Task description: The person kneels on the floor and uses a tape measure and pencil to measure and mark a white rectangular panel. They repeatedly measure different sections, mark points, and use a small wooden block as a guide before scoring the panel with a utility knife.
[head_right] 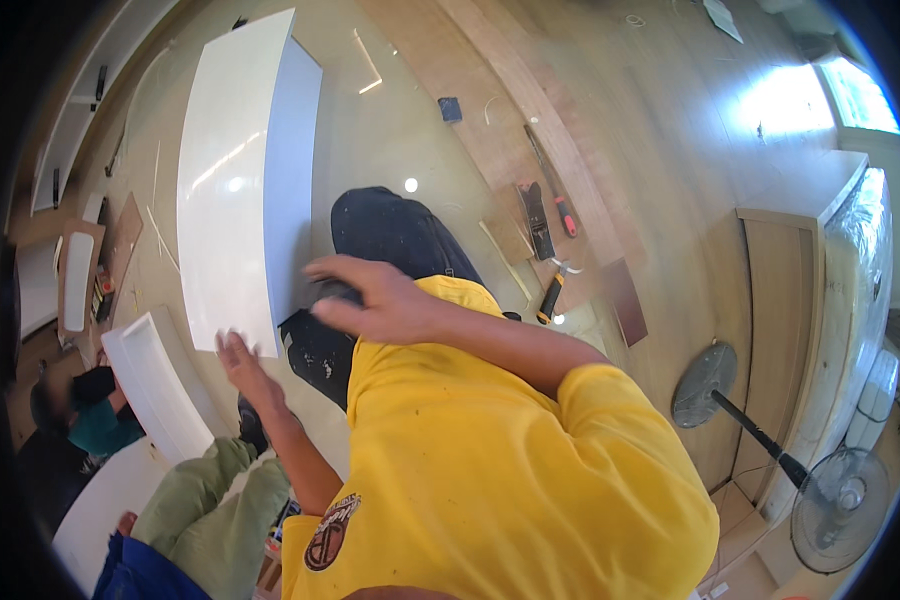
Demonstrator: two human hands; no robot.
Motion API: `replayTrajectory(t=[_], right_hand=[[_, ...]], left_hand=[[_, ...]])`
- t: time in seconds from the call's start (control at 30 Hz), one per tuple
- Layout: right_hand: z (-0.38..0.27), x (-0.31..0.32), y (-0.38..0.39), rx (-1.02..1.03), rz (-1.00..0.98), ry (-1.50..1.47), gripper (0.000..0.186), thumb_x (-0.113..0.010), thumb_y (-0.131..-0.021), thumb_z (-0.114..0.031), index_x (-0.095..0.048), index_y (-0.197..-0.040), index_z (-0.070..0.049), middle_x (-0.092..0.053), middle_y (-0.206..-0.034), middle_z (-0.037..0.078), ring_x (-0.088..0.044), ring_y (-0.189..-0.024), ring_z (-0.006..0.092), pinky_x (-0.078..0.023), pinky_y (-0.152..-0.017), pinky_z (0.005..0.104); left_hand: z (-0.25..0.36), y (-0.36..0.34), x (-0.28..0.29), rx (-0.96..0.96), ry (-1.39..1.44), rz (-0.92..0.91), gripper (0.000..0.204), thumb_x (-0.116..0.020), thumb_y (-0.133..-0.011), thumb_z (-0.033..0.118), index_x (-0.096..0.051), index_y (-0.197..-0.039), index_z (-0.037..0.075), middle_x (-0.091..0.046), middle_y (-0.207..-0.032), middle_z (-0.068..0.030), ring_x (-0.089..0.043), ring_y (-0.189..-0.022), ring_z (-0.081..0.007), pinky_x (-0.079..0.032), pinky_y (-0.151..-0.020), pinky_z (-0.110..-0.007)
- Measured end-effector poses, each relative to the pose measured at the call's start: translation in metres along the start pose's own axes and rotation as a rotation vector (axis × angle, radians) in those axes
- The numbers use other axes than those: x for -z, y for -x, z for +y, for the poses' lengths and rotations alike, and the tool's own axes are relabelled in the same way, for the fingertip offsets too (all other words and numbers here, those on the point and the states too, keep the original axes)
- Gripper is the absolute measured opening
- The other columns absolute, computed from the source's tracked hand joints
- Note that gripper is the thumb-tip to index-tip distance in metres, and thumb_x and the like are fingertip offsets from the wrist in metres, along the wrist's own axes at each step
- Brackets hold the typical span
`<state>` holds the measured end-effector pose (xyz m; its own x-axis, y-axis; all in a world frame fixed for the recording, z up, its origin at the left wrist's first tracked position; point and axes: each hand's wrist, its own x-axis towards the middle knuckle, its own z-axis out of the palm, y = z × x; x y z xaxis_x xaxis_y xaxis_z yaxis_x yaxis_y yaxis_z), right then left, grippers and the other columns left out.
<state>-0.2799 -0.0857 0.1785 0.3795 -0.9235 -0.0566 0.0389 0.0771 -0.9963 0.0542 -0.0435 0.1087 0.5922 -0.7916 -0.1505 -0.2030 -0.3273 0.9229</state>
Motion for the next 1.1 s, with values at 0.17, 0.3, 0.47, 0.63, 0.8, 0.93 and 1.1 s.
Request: replayTrajectory(t=[0.17,0.3,0.47,0.63,0.8,0.93,1.1], right_hand=[[0.017,-0.04,-0.015,0.394,-0.184,0.412,0.076,-0.078,-0.09,-0.036,-0.047,-0.15,-0.001,-0.055,-0.148,0.023,-0.054,-0.136,0.04,-0.043,-0.115,0.048],[0.024,-0.014,0.004,0.126,-0.296,0.167,0.069,-0.08,-0.091,-0.028,-0.052,-0.148,-0.001,-0.058,-0.143,0.022,-0.06,-0.13,0.0366,-0.049,-0.11,0.0476],[0.017,0.015,-0.02,-0.163,-0.161,0.258,0.051,-0.08,-0.09,-0.013,-0.063,-0.136,0.0,-0.063,-0.136,0.017,-0.064,-0.127,0.0275,-0.053,-0.104,0.0378],[0.006,-0.04,-0.046,0.256,-0.464,0.547,0.086,-0.088,-0.081,-0.031,-0.047,-0.153,-0.004,-0.051,-0.149,0.022,-0.051,-0.137,0.0399,-0.042,-0.117,0.047],[0.021,-0.062,-0.091,0.093,-0.514,0.424,0.071,-0.085,-0.083,-0.027,-0.057,-0.143,-0.002,-0.061,-0.137,0.022,-0.059,-0.127,0.0394,-0.048,-0.11,0.0465],[0.029,-0.084,-0.14,0.153,-0.671,0.45,0.064,-0.087,-0.081,-0.026,-0.063,-0.136,-0.002,-0.067,-0.129,0.021,-0.066,-0.118,0.039,-0.053,-0.103,0.0454],[0.02,-0.126,-0.201,0.185,-0.852,0.598,0.062,-0.088,-0.08,-0.03,-0.068,-0.132,-0.005,-0.069,-0.124,0.019,-0.067,-0.116,0.0373,-0.055,-0.1,0.0444]], left_hand=[[0.047,0.1,-0.064,0.631,0.996,-0.471,0.075,-0.052,-0.104,0.064,-0.045,-0.153,0.008,-0.053,-0.151,-0.0135,-0.052,-0.138,-0.0289,-0.041,-0.119,-0.047],[0.057,0.111,-0.071,0.672,0.85,-0.397,0.043,-0.058,-0.107,0.036,-0.056,-0.142,0.011,-0.065,-0.134,-0.0128,-0.066,-0.122,-0.0295,-0.057,-0.101,-0.045],[0.065,0.114,-0.07,0.717,0.972,-0.438,0.038,-0.056,-0.109,0.035,-0.056,-0.139,0.012,-0.064,-0.134,-0.0104,-0.065,-0.121,-0.0265,-0.057,-0.102,-0.044],[0.056,0.096,-0.091,0.679,1.329,-0.482,0.036,-0.052,-0.112,0.036,-0.056,-0.141,0.015,-0.062,-0.138,-0.0086,-0.06,-0.128,-0.0244,-0.051,-0.11,-0.044],[0.051,0.078,-0.065,0.573,1.041,-0.378,0.039,-0.055,-0.111,0.035,-0.057,-0.14,0.009,-0.063,-0.133,-0.0055,-0.062,-0.122,-0.0188,-0.056,-0.103,-0.04],[0.038,0.048,-0.04,0.472,0.847,-0.195,0.03,-0.062,-0.108,0.016,-0.062,-0.134,0.0,-0.067,-0.123,-0.0061,-0.068,-0.107,-0.0151,-0.062,-0.091,-0.032],[0.017,-0.001,-0.008,0.542,0.85,-0.228,0.033,-0.068,-0.103,0.014,-0.063,-0.132,-0.001,-0.068,-0.12,-0.0074,-0.069,-0.104,-0.0154,-0.062,-0.089,-0.033]])
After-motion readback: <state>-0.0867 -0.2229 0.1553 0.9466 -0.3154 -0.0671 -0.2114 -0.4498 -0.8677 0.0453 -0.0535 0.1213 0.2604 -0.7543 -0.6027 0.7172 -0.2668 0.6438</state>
